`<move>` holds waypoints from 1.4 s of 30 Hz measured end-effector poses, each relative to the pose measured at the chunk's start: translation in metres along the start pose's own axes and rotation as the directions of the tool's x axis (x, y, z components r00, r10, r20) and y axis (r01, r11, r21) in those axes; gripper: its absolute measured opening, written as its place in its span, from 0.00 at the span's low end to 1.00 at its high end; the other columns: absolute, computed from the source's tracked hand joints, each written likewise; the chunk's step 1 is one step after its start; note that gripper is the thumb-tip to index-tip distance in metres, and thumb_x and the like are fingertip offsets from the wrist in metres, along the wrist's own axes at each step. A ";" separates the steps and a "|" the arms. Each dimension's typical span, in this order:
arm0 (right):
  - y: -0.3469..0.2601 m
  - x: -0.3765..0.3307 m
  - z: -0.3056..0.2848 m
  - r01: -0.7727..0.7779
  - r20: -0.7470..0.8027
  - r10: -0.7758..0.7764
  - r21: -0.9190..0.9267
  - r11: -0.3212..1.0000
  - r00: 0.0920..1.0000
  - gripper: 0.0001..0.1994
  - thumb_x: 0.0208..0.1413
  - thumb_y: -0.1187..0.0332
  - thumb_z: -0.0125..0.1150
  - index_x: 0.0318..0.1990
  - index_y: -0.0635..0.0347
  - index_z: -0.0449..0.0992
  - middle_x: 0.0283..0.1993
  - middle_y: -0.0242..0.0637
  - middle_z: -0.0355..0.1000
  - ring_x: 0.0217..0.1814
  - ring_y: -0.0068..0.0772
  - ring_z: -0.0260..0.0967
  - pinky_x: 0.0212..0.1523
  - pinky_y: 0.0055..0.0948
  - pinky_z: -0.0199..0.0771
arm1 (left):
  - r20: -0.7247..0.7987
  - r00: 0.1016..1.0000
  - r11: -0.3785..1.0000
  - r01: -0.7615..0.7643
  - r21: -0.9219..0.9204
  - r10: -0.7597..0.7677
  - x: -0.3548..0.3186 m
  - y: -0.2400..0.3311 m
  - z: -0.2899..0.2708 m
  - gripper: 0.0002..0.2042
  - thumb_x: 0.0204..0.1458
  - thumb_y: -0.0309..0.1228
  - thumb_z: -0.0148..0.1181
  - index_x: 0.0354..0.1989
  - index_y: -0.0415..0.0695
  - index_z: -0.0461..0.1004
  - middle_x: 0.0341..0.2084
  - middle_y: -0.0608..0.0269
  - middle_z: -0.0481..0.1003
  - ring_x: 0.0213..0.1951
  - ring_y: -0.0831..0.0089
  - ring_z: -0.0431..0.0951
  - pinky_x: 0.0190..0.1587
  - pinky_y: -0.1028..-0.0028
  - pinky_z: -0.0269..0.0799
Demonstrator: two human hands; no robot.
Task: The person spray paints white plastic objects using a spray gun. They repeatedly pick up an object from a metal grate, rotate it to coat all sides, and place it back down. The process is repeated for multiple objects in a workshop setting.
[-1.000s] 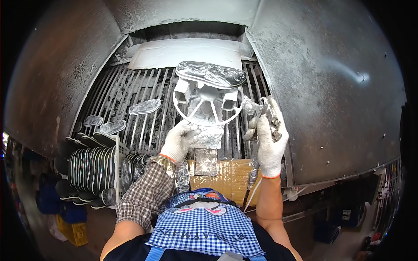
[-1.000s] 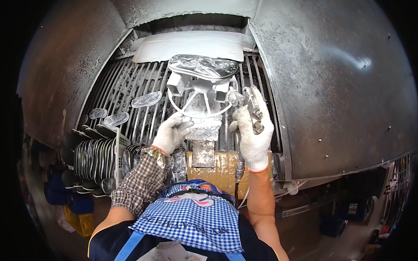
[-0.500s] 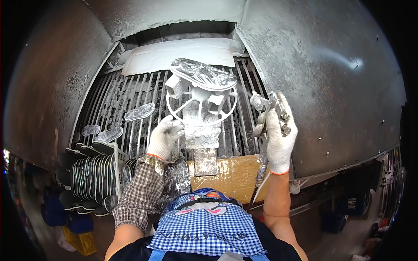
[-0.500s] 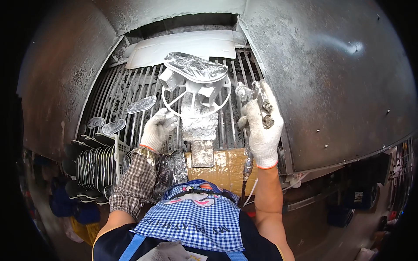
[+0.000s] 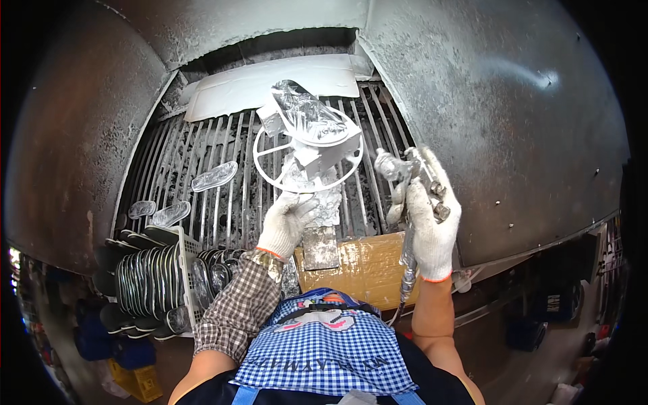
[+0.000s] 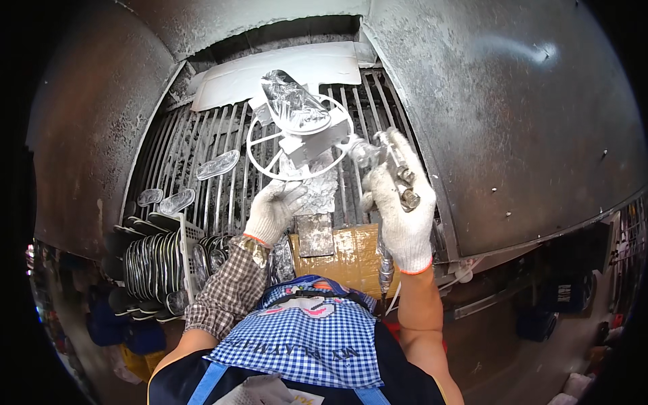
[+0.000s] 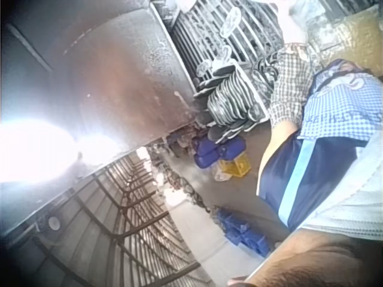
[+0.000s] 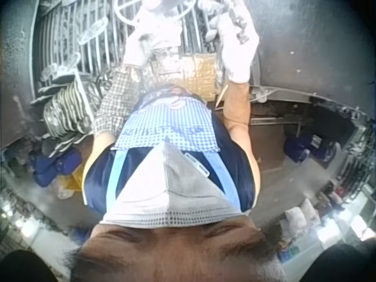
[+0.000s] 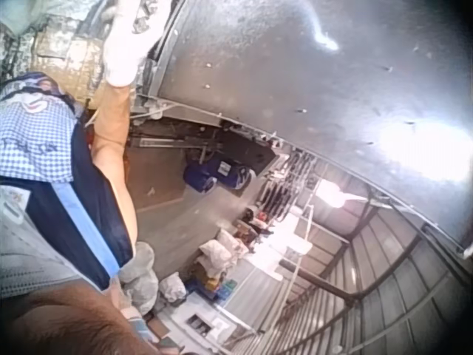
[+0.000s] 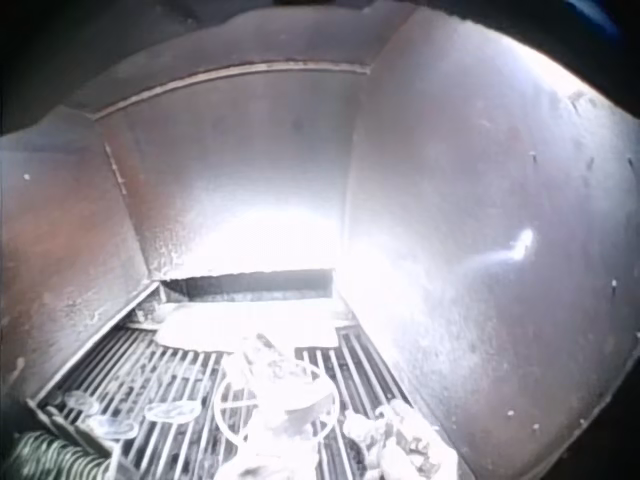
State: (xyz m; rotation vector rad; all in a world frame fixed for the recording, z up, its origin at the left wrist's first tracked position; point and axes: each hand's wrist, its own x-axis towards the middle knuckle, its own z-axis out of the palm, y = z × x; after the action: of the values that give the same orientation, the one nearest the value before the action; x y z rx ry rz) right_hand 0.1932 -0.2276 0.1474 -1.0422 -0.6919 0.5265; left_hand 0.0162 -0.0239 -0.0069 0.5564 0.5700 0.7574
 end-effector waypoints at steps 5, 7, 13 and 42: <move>0.004 -0.002 -0.007 0.030 0.001 -0.030 0.025 0.999 1.000 0.29 0.71 0.69 0.62 0.75 0.69 0.62 0.38 0.33 0.77 0.32 0.15 0.71 0.34 0.18 0.74 | -0.027 1.000 1.000 0.004 -0.021 -0.004 -0.003 0.014 0.011 0.18 0.65 0.33 0.58 0.59 0.36 0.74 0.48 0.45 0.81 0.53 0.51 0.82 0.56 0.57 0.80; 0.004 0.000 -0.011 0.006 0.030 -0.006 0.006 1.000 1.000 0.29 0.72 0.68 0.62 0.75 0.69 0.62 0.37 0.33 0.77 0.32 0.15 0.72 0.34 0.19 0.75 | -0.014 0.999 0.999 -0.029 0.013 0.029 -0.002 0.020 0.004 0.18 0.66 0.33 0.57 0.58 0.35 0.74 0.48 0.45 0.81 0.52 0.50 0.82 0.56 0.56 0.80; 0.014 0.003 -0.010 0.009 0.025 -0.010 0.057 0.998 1.000 0.30 0.72 0.68 0.62 0.75 0.70 0.62 0.37 0.34 0.77 0.31 0.17 0.73 0.34 0.20 0.76 | -0.031 0.996 0.995 -0.085 0.051 0.087 0.003 0.037 -0.015 0.22 0.65 0.31 0.52 0.64 0.33 0.70 0.54 0.43 0.79 0.53 0.50 0.82 0.56 0.54 0.81; 0.075 0.037 0.019 0.066 0.165 -0.072 0.037 0.997 0.984 0.29 0.71 0.69 0.61 0.76 0.67 0.62 0.37 0.33 0.79 0.31 0.17 0.74 0.34 0.20 0.80 | 0.006 0.981 0.977 -0.196 0.085 0.196 0.040 0.112 -0.029 0.14 0.66 0.31 0.53 0.54 0.35 0.70 0.57 0.34 0.76 0.57 0.41 0.81 0.57 0.47 0.82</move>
State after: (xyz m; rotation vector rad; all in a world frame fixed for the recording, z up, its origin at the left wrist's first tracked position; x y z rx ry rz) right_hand 0.1987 -0.1599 0.0956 -0.9482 -0.8614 0.5666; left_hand -0.0318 0.0809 0.0337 0.6981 0.5563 0.9234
